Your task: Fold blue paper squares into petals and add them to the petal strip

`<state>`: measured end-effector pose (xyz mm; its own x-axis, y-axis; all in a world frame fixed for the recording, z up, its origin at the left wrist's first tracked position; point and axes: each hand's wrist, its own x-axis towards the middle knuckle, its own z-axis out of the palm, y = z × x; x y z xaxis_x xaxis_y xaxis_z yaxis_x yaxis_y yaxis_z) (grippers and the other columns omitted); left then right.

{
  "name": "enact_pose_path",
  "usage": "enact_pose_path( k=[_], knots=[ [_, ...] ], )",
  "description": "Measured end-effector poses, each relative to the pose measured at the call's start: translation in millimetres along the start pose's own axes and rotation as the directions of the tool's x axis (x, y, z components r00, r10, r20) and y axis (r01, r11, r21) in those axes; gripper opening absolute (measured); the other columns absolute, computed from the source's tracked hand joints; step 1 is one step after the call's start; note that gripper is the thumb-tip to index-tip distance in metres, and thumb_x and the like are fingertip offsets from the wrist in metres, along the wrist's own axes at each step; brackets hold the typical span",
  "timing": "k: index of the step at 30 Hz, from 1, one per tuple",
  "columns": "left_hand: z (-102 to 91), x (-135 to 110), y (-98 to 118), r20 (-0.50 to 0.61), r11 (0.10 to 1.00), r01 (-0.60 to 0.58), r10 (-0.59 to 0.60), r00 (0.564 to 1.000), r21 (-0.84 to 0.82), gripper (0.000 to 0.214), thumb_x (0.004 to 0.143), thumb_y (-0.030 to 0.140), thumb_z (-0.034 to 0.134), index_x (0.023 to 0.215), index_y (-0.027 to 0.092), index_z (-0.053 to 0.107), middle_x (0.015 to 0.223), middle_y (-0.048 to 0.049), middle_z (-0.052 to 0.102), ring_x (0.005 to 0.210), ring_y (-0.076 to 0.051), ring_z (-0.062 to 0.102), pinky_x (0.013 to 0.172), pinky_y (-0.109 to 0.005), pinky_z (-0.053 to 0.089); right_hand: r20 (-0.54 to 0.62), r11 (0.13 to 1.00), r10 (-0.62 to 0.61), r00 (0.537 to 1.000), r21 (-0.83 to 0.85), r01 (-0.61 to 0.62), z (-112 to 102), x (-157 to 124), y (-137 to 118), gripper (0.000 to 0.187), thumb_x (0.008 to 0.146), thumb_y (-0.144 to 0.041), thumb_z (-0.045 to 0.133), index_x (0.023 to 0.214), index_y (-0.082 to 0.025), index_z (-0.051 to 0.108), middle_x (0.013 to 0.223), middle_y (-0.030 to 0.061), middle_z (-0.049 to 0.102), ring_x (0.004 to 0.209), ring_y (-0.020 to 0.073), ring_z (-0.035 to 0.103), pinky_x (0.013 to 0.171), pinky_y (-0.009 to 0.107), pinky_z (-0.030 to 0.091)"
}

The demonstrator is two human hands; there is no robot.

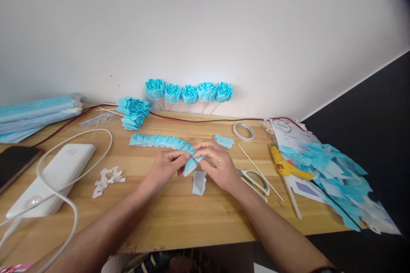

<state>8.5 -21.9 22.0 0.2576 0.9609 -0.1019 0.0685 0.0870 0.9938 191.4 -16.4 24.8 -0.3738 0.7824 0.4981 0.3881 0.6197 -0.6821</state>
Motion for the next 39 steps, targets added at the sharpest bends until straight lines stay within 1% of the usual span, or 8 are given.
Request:
enact_pose_path(
  k=[9,12,14,17,20,24,31,39],
  knots=[
    [-0.7,0,-3,-0.009,0.999,-0.037,0.037,0.999,0.013,0.038,0.079,0.049,0.058,0.061,0.016,0.062,0.050,0.0034,0.049,0.051,-0.011,0.045,0.054,-0.022,0.037,0.015,1.000,0.011,1.000,-0.011,-0.011,1,0,-1,0.026,0.079,-0.008,0.055,0.091,-0.028,0.068,0.105,0.0033,0.067,0.098,0.0215,0.060,0.089,0.042,0.045],
    [-0.4,1,-4,-0.051,0.999,-0.037,0.036,0.998,-0.023,0.034,0.077,0.047,0.060,0.064,0.016,0.064,0.050,0.0039,0.048,0.050,-0.010,0.043,0.051,-0.021,0.035,0.072,0.999,0.019,0.997,0.033,-0.021,-3,0,-6,0.024,0.082,-0.013,0.056,0.096,-0.027,0.068,0.110,0.0041,0.065,0.104,0.0221,0.058,0.094,0.042,0.042],
    [-0.8,2,-5,-0.075,0.998,-0.048,0.045,0.996,-0.037,0.032,0.076,0.045,0.061,0.063,0.016,0.064,0.051,0.0035,0.048,0.051,-0.010,0.042,0.050,-0.022,0.035,0.117,0.989,0.068,0.991,0.123,-0.082,-6,0,-9,0.023,0.086,-0.019,0.054,0.104,-0.027,0.066,0.115,0.0046,0.064,0.109,0.0221,0.057,0.097,0.041,0.041],
    [-1.7,2,-6,-0.082,0.998,-0.061,0.058,0.995,-0.028,0.032,0.078,0.043,0.060,0.061,0.016,0.062,0.051,0.0033,0.048,0.052,-0.011,0.041,0.051,-0.022,0.034,0.126,0.918,0.242,0.962,0.290,-0.269,-8,1,-9,0.024,0.092,-0.032,0.048,0.111,-0.025,0.062,0.113,0.0047,0.065,0.105,0.0208,0.059,0.092,0.036,0.044],
    [-2.0,1,-6,-0.078,0.998,-0.070,0.069,0.995,-0.007,0.033,0.080,0.042,0.059,0.059,0.016,0.062,0.050,0.0031,0.048,0.053,-0.011,0.042,0.052,-0.022,0.034,0.150,0.851,0.382,0.912,0.329,-0.410,-7,2,-4,0.029,0.093,-0.043,0.046,0.098,-0.022,0.065,0.096,0.0033,0.067,0.092,0.0192,0.061,0.083,0.032,0.046],
    [-1.6,0,-5,-0.071,0.996,-0.089,0.088,0.994,-0.009,0.033,0.080,0.041,0.058,0.059,0.016,0.062,0.051,0.0029,0.048,0.053,-0.011,0.042,0.052,-0.022,0.035,0.240,0.827,0.409,0.880,0.311,-0.469,-5,2,-1,0.036,0.090,-0.048,0.049,0.075,-0.019,0.063,0.073,0.0005,0.060,0.073,0.0156,0.056,0.068,0.027,0.043],
    [-1.1,1,-5,-0.099,0.996,-0.090,0.090,0.991,0.000,0.032,0.079,0.040,0.060,0.058,0.015,0.063,0.050,0.0034,0.048,0.052,-0.010,0.043,0.051,-0.021,0.035,0.287,0.787,0.429,0.856,0.346,-0.510,-1,2,-3,0.028,0.087,-0.041,0.057,0.074,-0.017,0.062,0.071,-0.0010,0.058,0.069,0.0127,0.052,0.064,0.024,0.039],
    [0.0,4,-9,-0.112,0.996,-0.082,0.078,0.991,-0.038,0.027,0.077,0.040,0.062,0.068,0.015,0.069,0.052,0.0035,0.050,0.051,-0.009,0.041,0.049,-0.020,0.034,0.293,0.817,0.409,0.864,0.304,-0.490,-5,2,-4,0.031,0.089,-0.041,0.051,0.073,-0.017,0.062,0.071,-0.0002,0.057,0.071,0.0138,0.053,0.067,0.025,0.040]
  ],
)
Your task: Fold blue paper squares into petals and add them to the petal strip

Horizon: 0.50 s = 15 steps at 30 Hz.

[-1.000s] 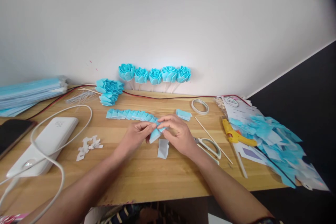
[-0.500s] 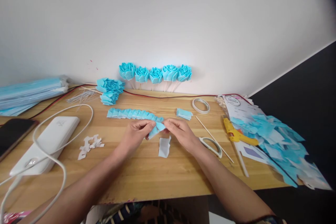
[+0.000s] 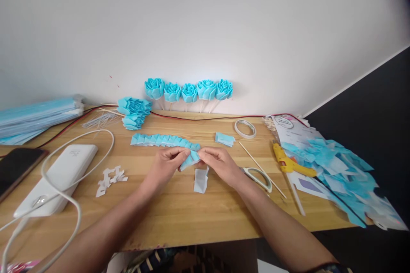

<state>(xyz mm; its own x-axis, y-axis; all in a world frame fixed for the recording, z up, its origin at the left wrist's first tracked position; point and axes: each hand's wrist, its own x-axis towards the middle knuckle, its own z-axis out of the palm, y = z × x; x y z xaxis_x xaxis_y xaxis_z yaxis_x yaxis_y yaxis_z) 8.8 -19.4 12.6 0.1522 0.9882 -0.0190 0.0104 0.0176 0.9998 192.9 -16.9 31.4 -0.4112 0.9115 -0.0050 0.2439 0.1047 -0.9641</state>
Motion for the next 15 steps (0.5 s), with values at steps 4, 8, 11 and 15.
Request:
enact_pose_path(
  k=[4,8,11,15],
  knots=[
    [1.2,-1,3,0.015,1.000,-0.017,0.017,1.000,0.015,0.028,0.077,0.038,0.062,0.062,0.015,0.066,0.050,0.0038,0.049,0.050,-0.009,0.042,0.050,-0.020,0.035,0.024,1.000,0.001,1.000,0.031,-0.002,0,0,2,0.032,0.088,-0.044,0.052,0.076,-0.017,0.065,0.073,0.0006,0.060,0.072,0.0149,0.056,0.067,0.026,0.044],
    [1.8,-1,4,0.017,1.000,-0.019,0.018,1.000,0.012,0.030,0.077,0.037,0.062,0.056,0.015,0.063,0.051,0.0037,0.049,0.052,-0.009,0.043,0.051,-0.020,0.035,0.024,0.999,0.030,0.999,0.033,-0.031,3,0,8,0.029,0.084,-0.045,0.058,0.081,-0.018,0.068,0.074,0.0012,0.064,0.074,0.0168,0.059,0.065,0.026,0.046],
    [1.6,-1,3,0.020,0.999,-0.038,0.038,0.999,0.022,0.030,0.078,0.036,0.062,0.056,0.015,0.063,0.050,0.0038,0.048,0.052,-0.009,0.042,0.051,-0.020,0.035,0.028,0.998,0.042,0.999,0.042,-0.043,4,1,10,0.031,0.083,-0.047,0.059,0.081,-0.018,0.068,0.075,0.0011,0.064,0.075,0.0171,0.059,0.065,0.026,0.047],
    [0.9,-2,3,0.033,0.998,-0.055,0.054,0.998,0.017,0.029,0.079,0.036,0.061,0.058,0.015,0.064,0.052,0.0034,0.049,0.052,-0.009,0.042,0.051,-0.021,0.034,0.038,0.996,0.051,0.998,0.068,-0.054,4,0,11,0.033,0.083,-0.049,0.059,0.083,-0.018,0.068,0.077,0.0013,0.064,0.075,0.0165,0.059,0.067,0.026,0.046]
  ],
)
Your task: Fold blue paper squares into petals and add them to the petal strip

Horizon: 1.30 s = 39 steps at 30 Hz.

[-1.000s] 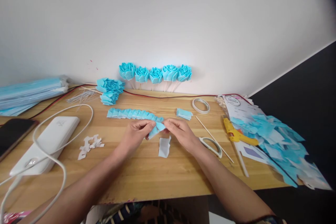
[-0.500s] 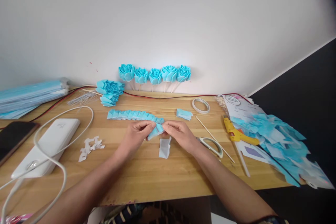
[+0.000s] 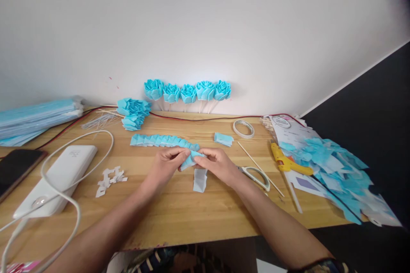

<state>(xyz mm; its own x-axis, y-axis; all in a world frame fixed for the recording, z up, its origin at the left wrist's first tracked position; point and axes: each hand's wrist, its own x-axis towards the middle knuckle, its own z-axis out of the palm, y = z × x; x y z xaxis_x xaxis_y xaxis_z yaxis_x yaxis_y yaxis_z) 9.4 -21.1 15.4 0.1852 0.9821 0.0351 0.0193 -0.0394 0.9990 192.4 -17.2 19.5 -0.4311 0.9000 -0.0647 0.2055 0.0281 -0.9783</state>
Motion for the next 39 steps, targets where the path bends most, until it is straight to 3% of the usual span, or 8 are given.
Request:
enact_pose_path(
  k=[9,16,20,24,28,31,36,39],
  knots=[
    [-1.2,1,0,0.017,0.999,-0.046,0.046,0.999,0.021,0.031,0.080,0.034,0.059,0.055,0.016,0.062,0.057,0.0023,0.049,0.057,-0.010,0.045,0.055,-0.022,0.036,0.010,0.998,-0.014,1.000,-0.069,0.014,-1,-1,0,0.034,0.081,-0.046,0.062,0.069,-0.014,0.064,0.061,-0.0025,0.051,0.058,0.0101,0.044,0.054,0.022,0.032],
    [0.1,-1,-1,0.019,0.999,-0.028,0.028,0.999,0.018,0.031,0.080,0.038,0.060,0.058,0.016,0.061,0.053,0.0024,0.051,0.053,-0.010,0.045,0.054,-0.022,0.037,-0.032,0.999,-0.047,0.998,0.021,0.047,-4,2,-2,0.025,0.083,-0.039,0.060,0.076,-0.015,0.064,0.071,-0.0008,0.058,0.066,0.0124,0.051,0.064,0.024,0.041],
    [-1.0,1,1,0.013,1.000,0.010,-0.010,1.000,0.025,0.030,0.078,0.043,0.060,0.066,0.015,0.065,0.058,0.0014,0.055,0.053,-0.011,0.048,0.052,-0.022,0.040,-0.089,0.996,-0.076,0.993,-0.053,0.071,-9,3,-4,0.026,0.081,-0.038,0.060,0.071,-0.014,0.064,0.065,-0.0009,0.056,0.062,0.0126,0.049,0.061,0.025,0.040],
    [-1.7,1,6,0.012,0.993,-0.005,0.003,1.000,0.117,0.028,0.076,0.042,0.062,0.075,0.015,0.070,0.057,0.0017,0.055,0.053,-0.010,0.045,0.051,-0.021,0.037,-0.037,0.989,-0.075,0.996,-0.129,0.070,-8,2,-2,0.024,0.083,-0.036,0.058,0.070,-0.015,0.062,0.063,-0.0022,0.052,0.059,0.0113,0.046,0.057,0.024,0.038],
    [-0.4,1,5,0.050,0.986,-0.045,0.037,0.998,0.161,0.024,0.074,0.038,0.064,0.070,0.015,0.071,0.057,0.0015,0.056,0.054,-0.010,0.044,0.051,-0.021,0.035,-0.010,0.986,-0.043,0.999,-0.163,0.041,-4,1,0,0.026,0.084,-0.036,0.056,0.068,-0.016,0.058,0.061,-0.0031,0.048,0.057,0.0104,0.043,0.054,0.023,0.034],
    [-0.1,2,2,0.004,0.987,-0.016,0.016,1.000,0.158,0.025,0.074,0.039,0.063,0.067,0.015,0.069,0.052,0.0030,0.052,0.050,-0.009,0.041,0.049,-0.021,0.033,-0.042,0.986,-0.070,0.997,-0.153,0.063,-5,1,-4,0.029,0.085,-0.039,0.056,0.066,-0.017,0.057,0.061,-0.0029,0.049,0.058,0.0107,0.045,0.055,0.023,0.035],
    [-1.5,3,-3,-0.047,0.991,0.080,-0.075,0.996,0.107,0.028,0.074,0.041,0.064,0.067,0.015,0.067,0.052,0.0036,0.050,0.049,-0.009,0.039,0.049,-0.020,0.033,-0.166,0.995,-0.093,0.982,0.014,0.097,-8,3,-12,0.021,0.086,-0.039,0.056,0.091,-0.019,0.064,0.083,0.0016,0.065,0.079,0.0150,0.059,0.073,0.027,0.045],
    [-1.5,3,-4,-0.027,0.992,0.089,-0.087,0.996,0.094,0.028,0.074,0.041,0.064,0.068,0.015,0.067,0.054,0.0031,0.051,0.051,-0.009,0.039,0.049,-0.020,0.032,-0.157,0.995,-0.061,0.986,0.069,0.073,-7,4,-11,0.026,0.081,-0.035,0.062,0.102,-0.020,0.063,0.086,0.0018,0.065,0.081,0.0155,0.060,0.074,0.028,0.046]
  ],
)
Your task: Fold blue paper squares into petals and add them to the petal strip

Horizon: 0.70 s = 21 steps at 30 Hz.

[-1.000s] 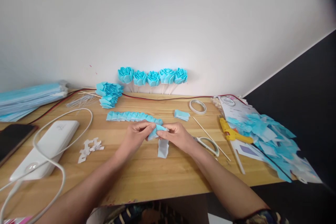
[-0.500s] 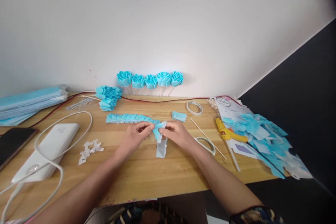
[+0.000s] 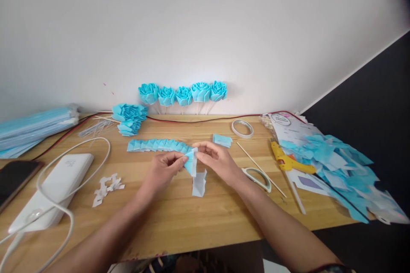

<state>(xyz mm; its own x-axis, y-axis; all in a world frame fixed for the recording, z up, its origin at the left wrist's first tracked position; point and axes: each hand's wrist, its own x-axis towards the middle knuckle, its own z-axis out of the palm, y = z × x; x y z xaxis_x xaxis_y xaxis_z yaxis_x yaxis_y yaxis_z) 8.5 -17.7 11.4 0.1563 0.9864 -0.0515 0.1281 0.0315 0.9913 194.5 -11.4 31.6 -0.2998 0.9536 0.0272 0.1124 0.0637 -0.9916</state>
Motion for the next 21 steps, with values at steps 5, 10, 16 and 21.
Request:
enact_pose_path(
  k=[5,10,16,21],
  knots=[
    [1.6,-1.9,4.0,0.025,1.000,0.027,-0.027,0.999,0.003,0.027,0.071,0.041,0.065,0.069,0.015,0.069,0.052,0.0034,0.050,0.050,-0.009,0.039,0.049,-0.021,0.032,0.027,0.999,0.030,0.999,0.025,-0.031,3.5,0.7,5.4,0.018,0.080,-0.034,0.062,0.085,-0.018,0.066,0.075,-0.0008,0.062,0.068,0.0126,0.055,0.066,0.025,0.043],
    [2.9,-2.9,8.7,0.058,1.000,0.018,-0.018,0.998,0.011,0.025,0.070,0.039,0.065,0.065,0.016,0.067,0.052,0.0033,0.052,0.050,-0.009,0.040,0.049,-0.021,0.032,-0.012,0.992,0.081,0.997,0.100,-0.080,3.9,1.5,7.6,0.017,0.076,-0.034,0.065,0.080,-0.018,0.067,0.070,-0.0017,0.062,0.065,0.0121,0.053,0.065,0.025,0.043],
    [2.3,-1.4,6.8,0.028,1.000,0.002,-0.002,1.000,-0.004,0.024,0.069,0.039,0.065,0.064,0.015,0.067,0.052,0.0030,0.054,0.049,-0.008,0.039,0.048,-0.020,0.032,0.047,0.989,0.062,0.997,0.129,-0.068,0.5,0.3,3.2,0.023,0.083,-0.037,0.056,0.087,-0.018,0.070,0.075,0.0018,0.065,0.074,0.0156,0.058,0.072,0.029,0.046],
    [3.4,-2.3,4.7,0.054,1.000,0.006,-0.007,0.999,0.025,0.025,0.070,0.039,0.065,0.066,0.015,0.067,0.057,0.0022,0.056,0.052,-0.009,0.042,0.051,-0.021,0.033,0.023,0.998,0.058,0.998,0.008,-0.058,4.9,0.9,5.3,0.021,0.078,-0.039,0.065,0.085,-0.018,0.064,0.067,-0.0032,0.057,0.062,0.0112,0.051,0.059,0.023,0.040]
  ],
)
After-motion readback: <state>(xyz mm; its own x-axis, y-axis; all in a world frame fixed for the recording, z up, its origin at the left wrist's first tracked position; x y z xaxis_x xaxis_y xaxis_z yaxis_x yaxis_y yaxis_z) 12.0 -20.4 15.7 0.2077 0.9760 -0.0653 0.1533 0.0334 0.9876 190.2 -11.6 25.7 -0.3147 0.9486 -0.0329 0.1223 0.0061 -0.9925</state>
